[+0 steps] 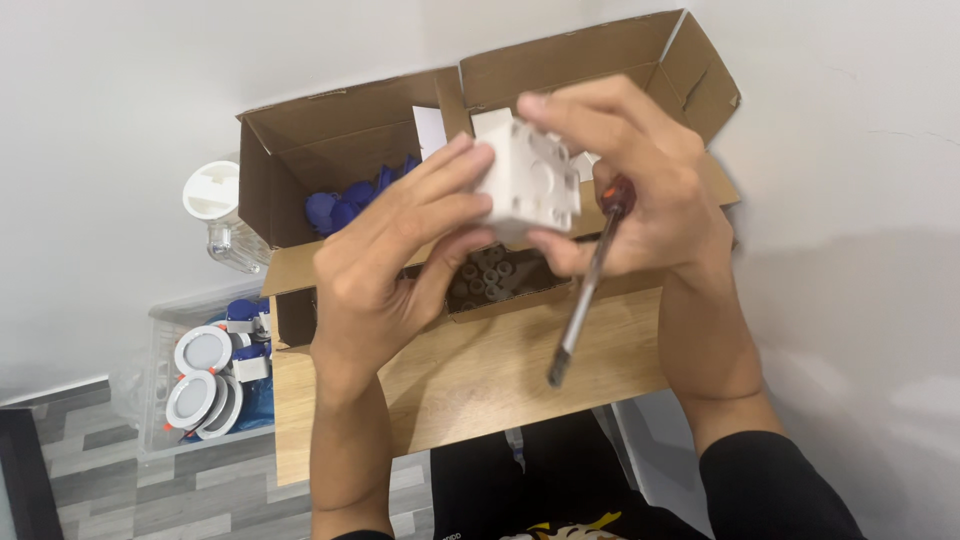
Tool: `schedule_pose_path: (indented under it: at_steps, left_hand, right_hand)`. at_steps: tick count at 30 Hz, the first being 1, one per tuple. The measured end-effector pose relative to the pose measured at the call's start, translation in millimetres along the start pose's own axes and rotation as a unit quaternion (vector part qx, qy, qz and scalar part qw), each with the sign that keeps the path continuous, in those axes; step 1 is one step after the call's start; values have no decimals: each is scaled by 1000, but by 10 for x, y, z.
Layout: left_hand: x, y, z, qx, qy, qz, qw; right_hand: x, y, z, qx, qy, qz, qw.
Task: The person uses a screwdriver to tighten screws on a white and blue electrical component. They then pick up a blue plastic part and a white plastic part, inspecting them before placing them back into a cardboard box. The person repeats the process of screwing the component and handling the parts.
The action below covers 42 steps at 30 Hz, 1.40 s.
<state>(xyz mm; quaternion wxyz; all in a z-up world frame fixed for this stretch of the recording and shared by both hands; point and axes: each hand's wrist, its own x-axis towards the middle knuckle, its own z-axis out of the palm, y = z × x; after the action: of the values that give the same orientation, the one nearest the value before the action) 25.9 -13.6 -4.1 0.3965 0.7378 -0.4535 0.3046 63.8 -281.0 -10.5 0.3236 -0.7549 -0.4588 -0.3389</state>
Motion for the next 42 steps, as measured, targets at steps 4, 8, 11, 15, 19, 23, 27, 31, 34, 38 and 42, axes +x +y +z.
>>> schedule_pose_path:
  at_steps: [4,8,11,15,19,23,27,31,34,38,42]
  left_hand:
    - [111,118,-46,22,54,18,998]
    - [86,133,-111,63,71,23,995]
    - [68,137,-120,77,73,26,994]
    - [88,174,-131,93,70,25,993]
    - [84,172,-132,99,65,27,993]
    - [77,174,-126,103,61,22,993]
    - [77,180,-125,103,55,19,993]
    - [63,162,-125,107,51,27,993]
    - [65,165,-122,111,51,28,992]
    - [66,165,-91,113,48,25,992]
    - [74,165,-10,128,37,29,991]
  right_hand:
    - [-57,207,-24,-30,-15,24,999]
    - [13,310,-20,-24,26,132,991]
    - [45,511,27,-5,34,189,981]
    - [1,857,146,-39,-11,323,945]
    - [-43,1077,267,-100,-89,403,905]
    - [-152,1241,425,-87,-177,457,867]
    - [-176,1255,551,-121,-202,481,845]
    - [-262,1349,662,-142,-207,472,845]
    - [-340,1458,682,-135,-209,455,855]
    - [-343,1475,764,-164,-213,475,838]
    - [-459,1565,856,-190,-188,467,843]
